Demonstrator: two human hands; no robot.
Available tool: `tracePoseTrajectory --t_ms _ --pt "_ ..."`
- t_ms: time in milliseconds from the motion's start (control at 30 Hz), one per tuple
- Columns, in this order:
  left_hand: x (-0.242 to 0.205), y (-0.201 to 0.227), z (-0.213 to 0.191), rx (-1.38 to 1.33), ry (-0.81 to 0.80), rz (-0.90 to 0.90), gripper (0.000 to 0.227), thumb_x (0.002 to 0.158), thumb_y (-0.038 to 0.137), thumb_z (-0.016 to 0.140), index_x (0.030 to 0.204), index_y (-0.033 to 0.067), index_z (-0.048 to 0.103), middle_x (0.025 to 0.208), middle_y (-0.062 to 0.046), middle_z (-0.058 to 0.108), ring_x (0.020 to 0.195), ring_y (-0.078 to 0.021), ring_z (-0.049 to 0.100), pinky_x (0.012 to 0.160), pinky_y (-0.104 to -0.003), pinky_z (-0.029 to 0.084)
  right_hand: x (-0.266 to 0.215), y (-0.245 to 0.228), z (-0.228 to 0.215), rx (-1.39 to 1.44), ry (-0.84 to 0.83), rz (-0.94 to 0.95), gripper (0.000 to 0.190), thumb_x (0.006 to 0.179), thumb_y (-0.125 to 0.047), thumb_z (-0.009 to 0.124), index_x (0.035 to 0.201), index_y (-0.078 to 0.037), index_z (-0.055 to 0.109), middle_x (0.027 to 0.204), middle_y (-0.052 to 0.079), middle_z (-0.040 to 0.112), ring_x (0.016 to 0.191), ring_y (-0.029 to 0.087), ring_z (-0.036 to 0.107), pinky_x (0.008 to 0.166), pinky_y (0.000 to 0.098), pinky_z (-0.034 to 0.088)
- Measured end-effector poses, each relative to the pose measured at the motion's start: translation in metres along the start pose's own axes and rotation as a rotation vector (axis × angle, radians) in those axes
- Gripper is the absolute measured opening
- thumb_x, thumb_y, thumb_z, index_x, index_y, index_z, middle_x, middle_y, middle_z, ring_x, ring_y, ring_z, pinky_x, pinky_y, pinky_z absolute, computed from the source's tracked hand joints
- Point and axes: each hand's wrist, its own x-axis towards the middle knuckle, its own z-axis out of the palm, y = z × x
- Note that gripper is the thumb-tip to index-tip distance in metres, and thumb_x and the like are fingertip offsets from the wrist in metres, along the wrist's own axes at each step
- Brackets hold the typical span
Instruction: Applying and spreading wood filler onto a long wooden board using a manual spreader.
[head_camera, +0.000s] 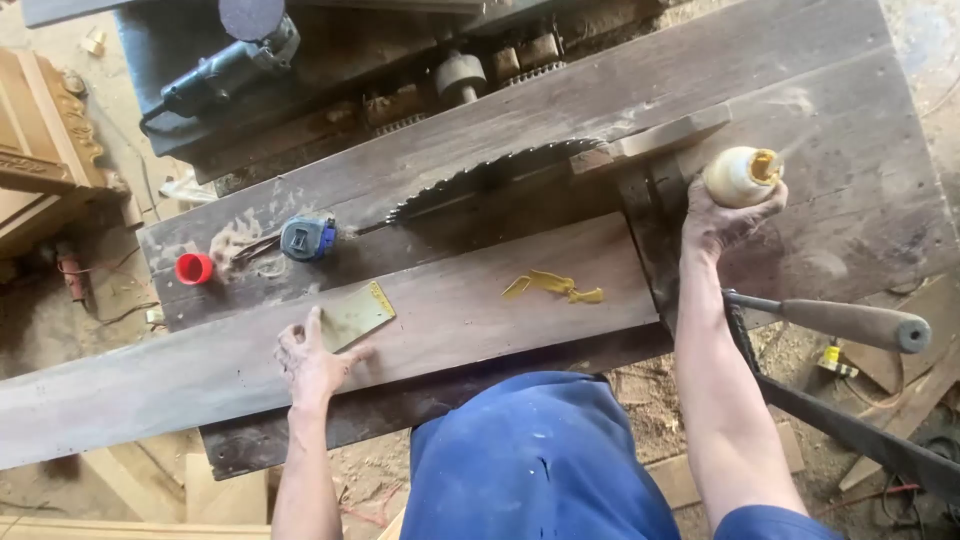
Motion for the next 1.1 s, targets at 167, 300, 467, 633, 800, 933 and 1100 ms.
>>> tracePoseTrajectory --t_ms 167,300,467,633,800,933,1100 --pt "0.018 -0.005 0.001 -0.048 0.024 0.079 0.081 0.060 0.054 0.095 0.121 0.0218 0.052 0.135 -0.017 0.041 0.127 -0.0411 0.039 0.108 -0.056 0.036 -0.008 0.054 0.011 -0.091 -0.017 -0.009 0.113 0.065 -0.028 0.113 0.143 -0.014 0.033 0.136 0.020 0.057 0.120 0.038 0.065 0.102 0.0494 0.053" --pt "0.028 -0.011 0.001 -0.049 -0.027 0.199 0.074 0.073 0.031 0.092 0.123 0.0102 0.042 0.119 -0.020 0.054 0.104 -0.0383 0.058 0.090 -0.049 0.049 -0.032 0.032 -0.024 0.039 -0.267 0.229 0.129 0.090 -0.006 0.104 0.163 -0.008 -0.003 0.170 0.033 0.010 0.162 0.046 0.017 0.136 0.0567 0.014" --pt "-0.024 0.024 -0.047 -0.075 -0.081 0.583 0.025 0.091 0.007 0.066 0.115 0.0111 0.061 0.109 -0.010 0.064 0.093 -0.0235 0.063 0.085 -0.039 0.055 -0.071 -0.120 -0.141 0.201 -0.449 -0.138 0.049 0.093 -0.003 0.066 0.133 0.003 0.039 0.138 0.028 0.040 0.130 0.041 0.044 0.114 0.0563 0.037" --pt "-0.050 0.069 -0.034 0.118 0.268 1.114 0.029 0.088 -0.005 0.064 0.104 0.0184 0.072 0.083 -0.001 0.073 0.078 -0.0200 0.062 0.069 -0.035 0.046 -0.127 -0.084 -0.195 0.021 -0.545 -0.371 0.021 0.081 -0.008 0.066 0.100 0.003 0.065 0.114 0.019 0.061 0.115 0.034 0.054 0.106 0.0491 0.045" --pt "-0.038 0.065 0.013 -0.192 0.140 1.305 0.025 0.075 0.015 0.075 0.098 0.0231 0.074 0.095 -0.001 0.073 0.092 -0.0240 0.069 0.078 -0.034 0.057 -0.139 -0.059 -0.196 -0.019 -0.430 -0.457 0.015 0.078 -0.011 0.076 0.092 -0.009 0.074 0.113 0.009 0.068 0.116 0.033 0.062 0.106 0.0413 0.045" --pt "-0.037 0.077 0.001 -0.119 0.099 1.391 0.023 0.082 0.015 0.071 0.103 0.0226 0.077 0.098 0.001 0.075 0.095 -0.0213 0.072 0.080 -0.031 0.059 -0.150 -0.059 -0.194 -0.026 -0.325 -0.430 0.010 0.081 -0.011 0.073 0.090 -0.009 0.076 0.113 0.009 0.068 0.118 0.034 0.061 0.105 0.0392 0.043" --pt "-0.067 0.171 -0.001 -0.173 0.019 1.698 0.032 0.086 0.011 0.067 0.117 0.0121 0.072 0.110 -0.013 0.071 0.101 -0.0375 0.068 0.085 -0.047 0.059 -0.165 -0.036 -0.185 -0.095 -0.264 -0.476 0.013 0.080 -0.015 0.070 0.089 -0.011 0.078 0.110 0.005 0.071 0.119 0.032 0.061 0.107 0.0391 0.040"
